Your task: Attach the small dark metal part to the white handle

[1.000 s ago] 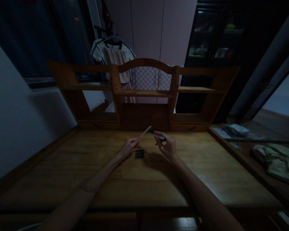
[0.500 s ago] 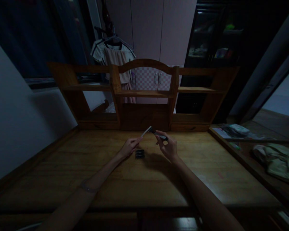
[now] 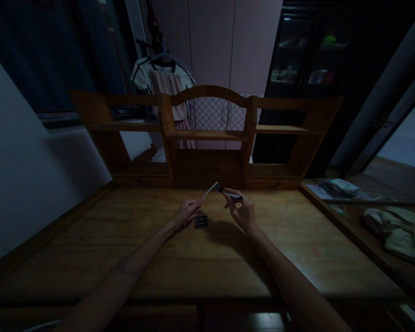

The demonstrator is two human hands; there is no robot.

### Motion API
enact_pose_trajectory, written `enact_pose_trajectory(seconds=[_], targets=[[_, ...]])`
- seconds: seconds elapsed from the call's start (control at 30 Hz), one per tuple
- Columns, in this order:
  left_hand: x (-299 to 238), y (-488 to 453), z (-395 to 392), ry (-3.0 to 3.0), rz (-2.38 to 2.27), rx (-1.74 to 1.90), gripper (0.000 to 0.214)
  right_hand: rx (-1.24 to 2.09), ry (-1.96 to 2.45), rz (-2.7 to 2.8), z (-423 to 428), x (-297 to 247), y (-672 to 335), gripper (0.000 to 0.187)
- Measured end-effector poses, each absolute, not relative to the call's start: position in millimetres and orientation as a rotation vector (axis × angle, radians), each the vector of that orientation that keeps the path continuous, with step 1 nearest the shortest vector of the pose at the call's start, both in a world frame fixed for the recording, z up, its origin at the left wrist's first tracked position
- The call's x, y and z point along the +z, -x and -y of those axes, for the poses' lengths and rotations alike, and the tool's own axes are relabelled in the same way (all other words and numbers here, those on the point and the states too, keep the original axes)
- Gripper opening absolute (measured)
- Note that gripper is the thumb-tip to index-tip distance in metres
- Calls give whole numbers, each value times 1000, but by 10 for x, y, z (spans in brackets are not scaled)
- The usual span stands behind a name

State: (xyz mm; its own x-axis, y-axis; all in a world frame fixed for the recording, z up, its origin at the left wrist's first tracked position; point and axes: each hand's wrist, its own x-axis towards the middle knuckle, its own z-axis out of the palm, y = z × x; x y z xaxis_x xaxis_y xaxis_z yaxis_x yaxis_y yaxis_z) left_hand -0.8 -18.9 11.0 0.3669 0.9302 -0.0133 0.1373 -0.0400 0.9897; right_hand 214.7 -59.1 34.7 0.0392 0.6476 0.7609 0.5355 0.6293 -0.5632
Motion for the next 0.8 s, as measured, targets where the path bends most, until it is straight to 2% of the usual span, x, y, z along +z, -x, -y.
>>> enact_pose_trajectory(seconds=[0.8], targets=[[62,27,159,-1487,-998,810,54,61,941,1705,595,301,-2121,24]])
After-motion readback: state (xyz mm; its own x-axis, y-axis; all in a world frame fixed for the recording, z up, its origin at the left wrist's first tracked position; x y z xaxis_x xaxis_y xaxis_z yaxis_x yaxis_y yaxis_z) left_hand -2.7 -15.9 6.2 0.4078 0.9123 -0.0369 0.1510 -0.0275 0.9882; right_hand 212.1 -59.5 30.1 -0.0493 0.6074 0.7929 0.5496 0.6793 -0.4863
